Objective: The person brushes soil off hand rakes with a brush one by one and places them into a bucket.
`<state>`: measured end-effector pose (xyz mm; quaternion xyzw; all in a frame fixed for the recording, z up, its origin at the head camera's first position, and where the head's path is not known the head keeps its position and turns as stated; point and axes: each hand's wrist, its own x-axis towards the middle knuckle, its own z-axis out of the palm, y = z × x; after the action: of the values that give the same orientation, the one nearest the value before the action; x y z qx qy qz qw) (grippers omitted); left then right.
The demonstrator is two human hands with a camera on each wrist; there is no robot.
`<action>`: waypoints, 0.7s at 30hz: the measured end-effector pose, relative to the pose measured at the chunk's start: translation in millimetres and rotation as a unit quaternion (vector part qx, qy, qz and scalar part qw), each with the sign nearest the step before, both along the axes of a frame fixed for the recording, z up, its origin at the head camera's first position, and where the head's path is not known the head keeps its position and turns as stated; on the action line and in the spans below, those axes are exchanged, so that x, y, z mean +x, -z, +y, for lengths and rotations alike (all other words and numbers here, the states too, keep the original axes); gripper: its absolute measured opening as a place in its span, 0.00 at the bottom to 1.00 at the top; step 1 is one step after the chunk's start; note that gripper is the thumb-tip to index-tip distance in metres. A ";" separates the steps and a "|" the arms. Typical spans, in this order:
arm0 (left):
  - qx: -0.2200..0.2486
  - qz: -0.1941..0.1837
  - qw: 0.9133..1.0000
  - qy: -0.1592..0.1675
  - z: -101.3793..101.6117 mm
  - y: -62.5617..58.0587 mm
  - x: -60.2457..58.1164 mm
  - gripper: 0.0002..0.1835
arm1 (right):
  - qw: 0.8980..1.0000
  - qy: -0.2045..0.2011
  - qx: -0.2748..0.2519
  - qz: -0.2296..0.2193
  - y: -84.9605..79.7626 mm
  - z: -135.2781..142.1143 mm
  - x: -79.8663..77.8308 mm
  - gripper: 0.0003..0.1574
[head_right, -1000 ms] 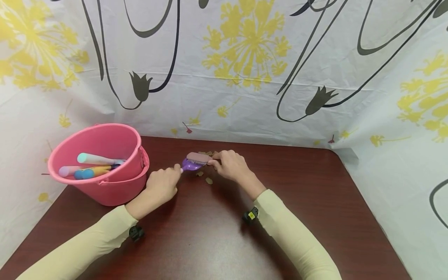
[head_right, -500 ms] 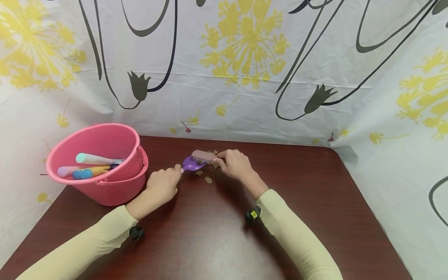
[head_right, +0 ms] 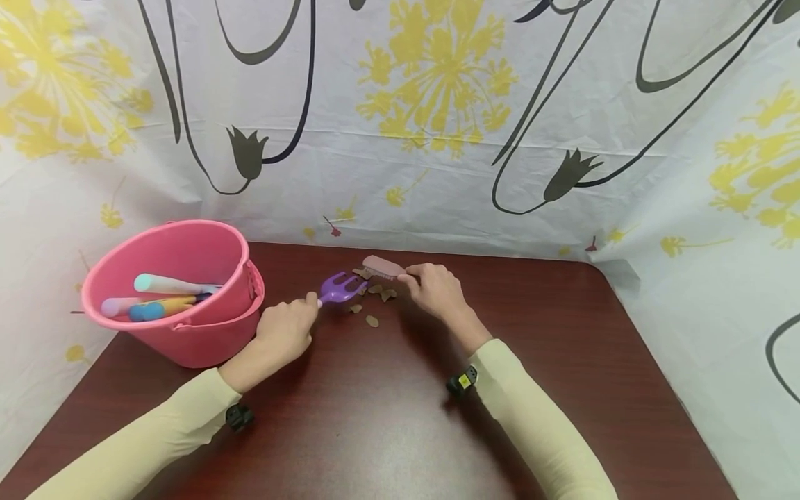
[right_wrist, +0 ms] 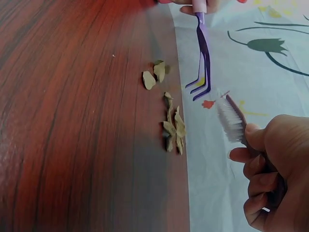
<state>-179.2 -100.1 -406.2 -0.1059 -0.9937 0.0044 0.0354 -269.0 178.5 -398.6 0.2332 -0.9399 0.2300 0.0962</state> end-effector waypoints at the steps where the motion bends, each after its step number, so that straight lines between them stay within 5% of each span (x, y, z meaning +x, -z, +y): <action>1: 0.000 0.001 1.000 0.001 -0.2 -0.2 -0.3 0.27 | 1.000 0.001 -0.002 -0.001 -0.3 1.4 0.6 0.19; 21: 0.034 -0.022 0.999 0.000 -12.3 -29.8 -2.3 0.21 | 0.999 -0.026 -0.016 -0.018 8.6 36.4 3.8 0.18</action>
<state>-181.5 -112.4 -376.4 -0.1050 -0.9938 -0.0318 0.0169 -265.2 215.0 -407.2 0.2522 -0.9311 0.2519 0.0774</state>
